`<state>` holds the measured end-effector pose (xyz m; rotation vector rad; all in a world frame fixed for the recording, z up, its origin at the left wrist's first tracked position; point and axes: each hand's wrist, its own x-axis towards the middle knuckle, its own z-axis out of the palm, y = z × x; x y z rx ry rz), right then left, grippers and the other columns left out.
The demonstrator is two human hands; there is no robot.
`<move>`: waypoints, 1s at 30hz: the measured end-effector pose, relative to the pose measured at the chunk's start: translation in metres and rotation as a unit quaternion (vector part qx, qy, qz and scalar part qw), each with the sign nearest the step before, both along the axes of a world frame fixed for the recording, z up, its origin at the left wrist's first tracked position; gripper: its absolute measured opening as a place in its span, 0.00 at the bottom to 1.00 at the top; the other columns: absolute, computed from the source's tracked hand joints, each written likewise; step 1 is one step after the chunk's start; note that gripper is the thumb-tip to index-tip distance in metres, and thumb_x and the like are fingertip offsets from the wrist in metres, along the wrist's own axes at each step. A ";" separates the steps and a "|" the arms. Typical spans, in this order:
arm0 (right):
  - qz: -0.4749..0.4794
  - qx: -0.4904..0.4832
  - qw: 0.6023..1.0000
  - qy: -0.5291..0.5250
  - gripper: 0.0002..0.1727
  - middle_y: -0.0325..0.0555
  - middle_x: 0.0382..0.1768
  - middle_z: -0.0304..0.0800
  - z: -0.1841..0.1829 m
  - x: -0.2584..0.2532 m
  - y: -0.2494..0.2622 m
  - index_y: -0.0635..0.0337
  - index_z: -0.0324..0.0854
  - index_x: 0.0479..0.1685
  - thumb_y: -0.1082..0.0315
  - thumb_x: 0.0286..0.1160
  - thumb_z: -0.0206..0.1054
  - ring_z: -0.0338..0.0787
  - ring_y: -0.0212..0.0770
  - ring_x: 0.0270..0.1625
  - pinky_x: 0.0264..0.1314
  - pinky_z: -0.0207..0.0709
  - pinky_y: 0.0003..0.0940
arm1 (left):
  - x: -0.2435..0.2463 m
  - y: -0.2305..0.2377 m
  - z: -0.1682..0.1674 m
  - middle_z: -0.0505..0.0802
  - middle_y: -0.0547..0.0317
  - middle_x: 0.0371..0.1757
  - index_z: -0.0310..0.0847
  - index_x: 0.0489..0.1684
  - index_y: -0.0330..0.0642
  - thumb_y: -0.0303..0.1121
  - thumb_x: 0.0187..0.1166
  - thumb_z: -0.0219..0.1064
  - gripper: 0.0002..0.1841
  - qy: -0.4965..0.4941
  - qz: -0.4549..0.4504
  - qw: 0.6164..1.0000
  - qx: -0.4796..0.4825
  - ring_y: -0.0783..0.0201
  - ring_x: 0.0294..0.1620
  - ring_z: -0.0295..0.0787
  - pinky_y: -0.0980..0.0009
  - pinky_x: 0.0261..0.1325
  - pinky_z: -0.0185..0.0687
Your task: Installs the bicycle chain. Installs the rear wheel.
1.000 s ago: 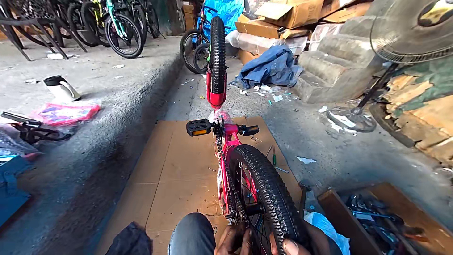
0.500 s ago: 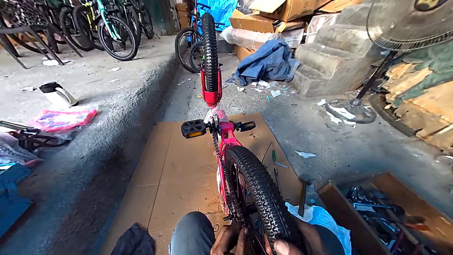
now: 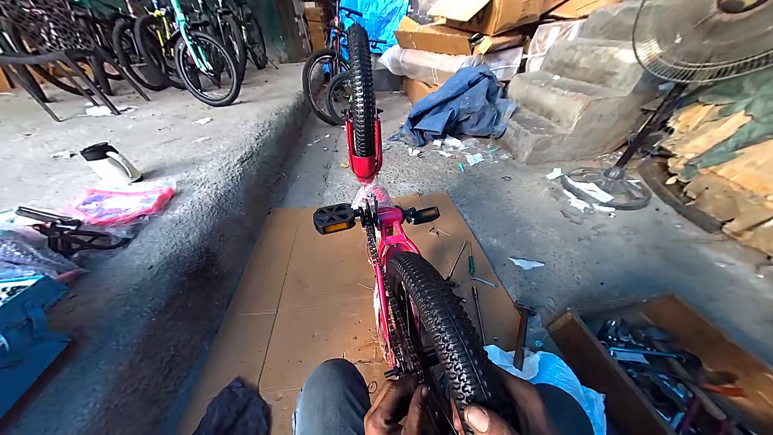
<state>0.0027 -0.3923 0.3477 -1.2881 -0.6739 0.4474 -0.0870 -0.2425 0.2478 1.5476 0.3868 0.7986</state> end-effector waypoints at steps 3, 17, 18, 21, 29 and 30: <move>0.000 -0.002 1.000 -0.005 0.29 0.52 0.37 0.94 0.000 0.000 0.001 0.70 0.80 0.59 0.51 0.75 0.74 0.95 0.48 0.36 0.43 0.94 0.46 | 0.000 -0.004 -0.003 0.94 0.52 0.41 0.91 0.45 0.30 0.20 0.71 0.75 0.08 0.011 0.009 1.000 -0.003 0.65 0.36 0.94 0.69 0.43 0.96; -0.008 -0.010 1.000 -0.001 0.29 0.53 0.37 0.94 -0.004 -0.001 -0.001 0.69 0.80 0.58 0.50 0.75 0.74 0.95 0.49 0.34 0.41 0.94 0.47 | -0.001 -0.005 -0.004 0.96 0.51 0.40 0.91 0.46 0.29 0.20 0.71 0.76 0.09 0.017 0.021 0.999 -0.036 0.63 0.35 0.95 0.68 0.43 0.96; -0.009 -0.013 1.000 -0.001 0.29 0.53 0.37 0.94 -0.004 -0.001 -0.002 0.69 0.80 0.58 0.49 0.75 0.74 0.95 0.49 0.35 0.41 0.94 0.47 | -0.001 -0.005 -0.004 0.96 0.51 0.41 0.91 0.46 0.29 0.20 0.70 0.76 0.09 0.012 0.019 0.999 -0.038 0.63 0.36 0.95 0.68 0.43 0.96; 0.000 -0.014 1.000 -0.002 0.30 0.53 0.37 0.94 -0.004 0.000 -0.003 0.69 0.80 0.58 0.48 0.75 0.74 0.95 0.49 0.35 0.42 0.94 0.47 | 0.000 -0.004 -0.004 0.96 0.51 0.43 0.91 0.47 0.30 0.19 0.70 0.76 0.10 -0.001 0.019 0.999 -0.032 0.63 0.39 0.95 0.68 0.47 0.95; 0.003 -0.004 1.000 -0.004 0.29 0.53 0.36 0.93 -0.005 0.001 0.000 0.70 0.80 0.58 0.50 0.76 0.73 0.95 0.49 0.35 0.42 0.93 0.47 | -0.002 -0.008 0.000 0.96 0.52 0.34 0.87 0.43 0.31 0.22 0.72 0.77 0.07 0.065 0.032 0.994 -0.082 0.62 0.28 0.94 0.66 0.36 0.95; 0.002 -0.004 1.000 -0.003 0.29 0.53 0.36 0.93 -0.005 0.001 0.000 0.70 0.80 0.58 0.50 0.76 0.73 0.95 0.49 0.35 0.41 0.93 0.47 | -0.003 -0.009 0.002 0.96 0.51 0.35 0.87 0.42 0.32 0.24 0.74 0.76 0.06 0.086 0.030 0.991 -0.097 0.61 0.29 0.94 0.65 0.37 0.95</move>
